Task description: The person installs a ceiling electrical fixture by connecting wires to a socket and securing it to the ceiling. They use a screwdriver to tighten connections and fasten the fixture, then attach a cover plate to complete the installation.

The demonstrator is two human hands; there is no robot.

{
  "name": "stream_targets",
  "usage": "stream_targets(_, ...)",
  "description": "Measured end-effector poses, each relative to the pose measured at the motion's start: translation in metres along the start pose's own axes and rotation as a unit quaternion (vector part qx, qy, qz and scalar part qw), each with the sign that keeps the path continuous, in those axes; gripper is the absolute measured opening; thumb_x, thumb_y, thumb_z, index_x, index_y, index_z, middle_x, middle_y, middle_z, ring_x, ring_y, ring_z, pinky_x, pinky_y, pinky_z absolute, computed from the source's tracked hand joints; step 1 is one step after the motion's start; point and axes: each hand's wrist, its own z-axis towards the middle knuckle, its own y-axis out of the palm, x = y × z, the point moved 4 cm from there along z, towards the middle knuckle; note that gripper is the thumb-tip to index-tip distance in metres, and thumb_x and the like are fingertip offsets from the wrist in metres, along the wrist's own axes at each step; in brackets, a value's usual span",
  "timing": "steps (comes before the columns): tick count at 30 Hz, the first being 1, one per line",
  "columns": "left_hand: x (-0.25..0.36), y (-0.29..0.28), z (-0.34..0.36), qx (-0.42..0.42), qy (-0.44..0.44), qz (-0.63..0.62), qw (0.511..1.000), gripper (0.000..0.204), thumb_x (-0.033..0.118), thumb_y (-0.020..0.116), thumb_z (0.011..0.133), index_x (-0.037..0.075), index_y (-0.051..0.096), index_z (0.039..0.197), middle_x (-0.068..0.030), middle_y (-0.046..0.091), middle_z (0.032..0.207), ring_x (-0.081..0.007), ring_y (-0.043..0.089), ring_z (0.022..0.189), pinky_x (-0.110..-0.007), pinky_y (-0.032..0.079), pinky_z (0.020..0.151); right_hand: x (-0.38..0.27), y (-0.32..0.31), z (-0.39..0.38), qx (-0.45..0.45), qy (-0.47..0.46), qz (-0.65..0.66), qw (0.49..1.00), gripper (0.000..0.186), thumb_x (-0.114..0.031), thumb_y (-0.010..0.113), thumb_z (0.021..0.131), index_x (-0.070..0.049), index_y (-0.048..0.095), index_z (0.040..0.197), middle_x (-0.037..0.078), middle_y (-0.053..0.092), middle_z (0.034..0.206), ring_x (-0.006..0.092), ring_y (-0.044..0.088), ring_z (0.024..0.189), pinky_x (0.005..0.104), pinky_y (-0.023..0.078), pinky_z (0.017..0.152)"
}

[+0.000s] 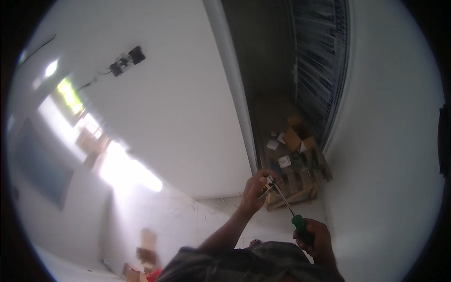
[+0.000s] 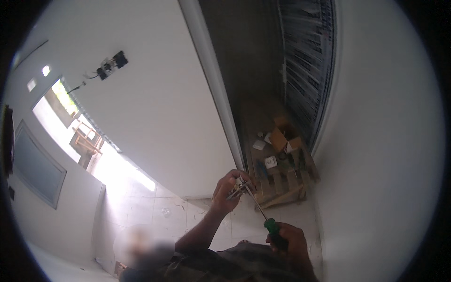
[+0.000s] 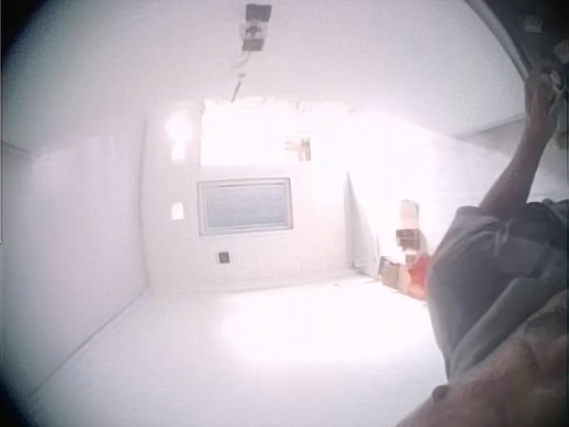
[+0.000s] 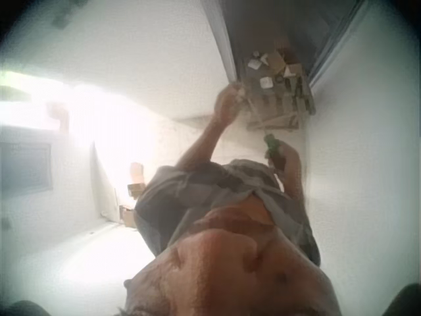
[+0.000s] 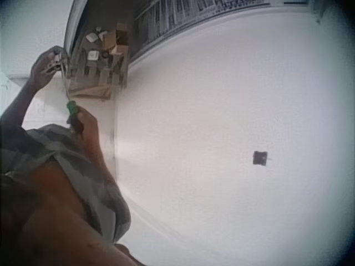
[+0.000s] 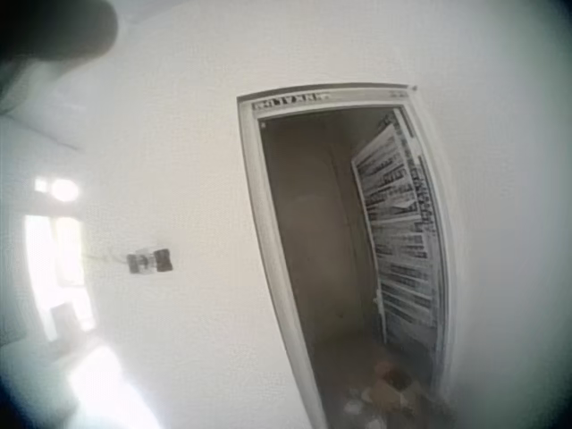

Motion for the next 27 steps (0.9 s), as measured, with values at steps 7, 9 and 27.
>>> stream_targets(7, -0.005, -0.014, -0.015, 0.025, -0.023, -0.125, 0.992, 0.05, 0.045, 0.048, 0.103, -0.002, 0.059, 0.116, -0.0163, 0.068, 0.108, -0.0228, 0.067, 0.098, -0.035, 0.051, 0.087, 0.001, 0.013, -0.007, 0.044, -0.446, -0.431, 0.783, 0.034, -0.01, 0.066, 0.089, 0.005, 0.07, 0.12, 0.014, 0.069, 0.101, 0.0235, 0.07, 0.085, 0.0307, 0.055, 0.066)
stream_targets(9, -0.006, -0.015, -0.019, 0.03, -0.022, -0.11, 0.993, 0.05, 0.045, 0.049, 0.103, -0.002, 0.059, 0.116, -0.0164, 0.068, 0.108, -0.0223, 0.066, 0.098, -0.035, 0.051, 0.087, 0.0, 0.009, -0.003, 0.006, -0.321, -0.297, 0.899, 0.041, -0.008, 0.065, 0.09, 0.004, 0.064, 0.128, 0.016, 0.069, 0.1, 0.0246, 0.07, 0.085, 0.0315, 0.055, 0.065)
stream_targets(27, -0.018, -0.017, -0.031, 0.032, -0.04, -0.086, 0.995, 0.05, 0.046, 0.049, 0.103, -0.001, 0.061, 0.113, -0.0137, 0.067, 0.106, -0.0205, 0.065, 0.096, -0.034, 0.051, 0.086, 0.015, -0.009, 0.016, -0.035, -0.282, -0.226, 0.932, 0.038, -0.009, 0.062, 0.095, 0.005, 0.064, 0.13, 0.016, 0.073, 0.1, 0.0224, 0.068, 0.073, 0.0329, 0.054, 0.065)
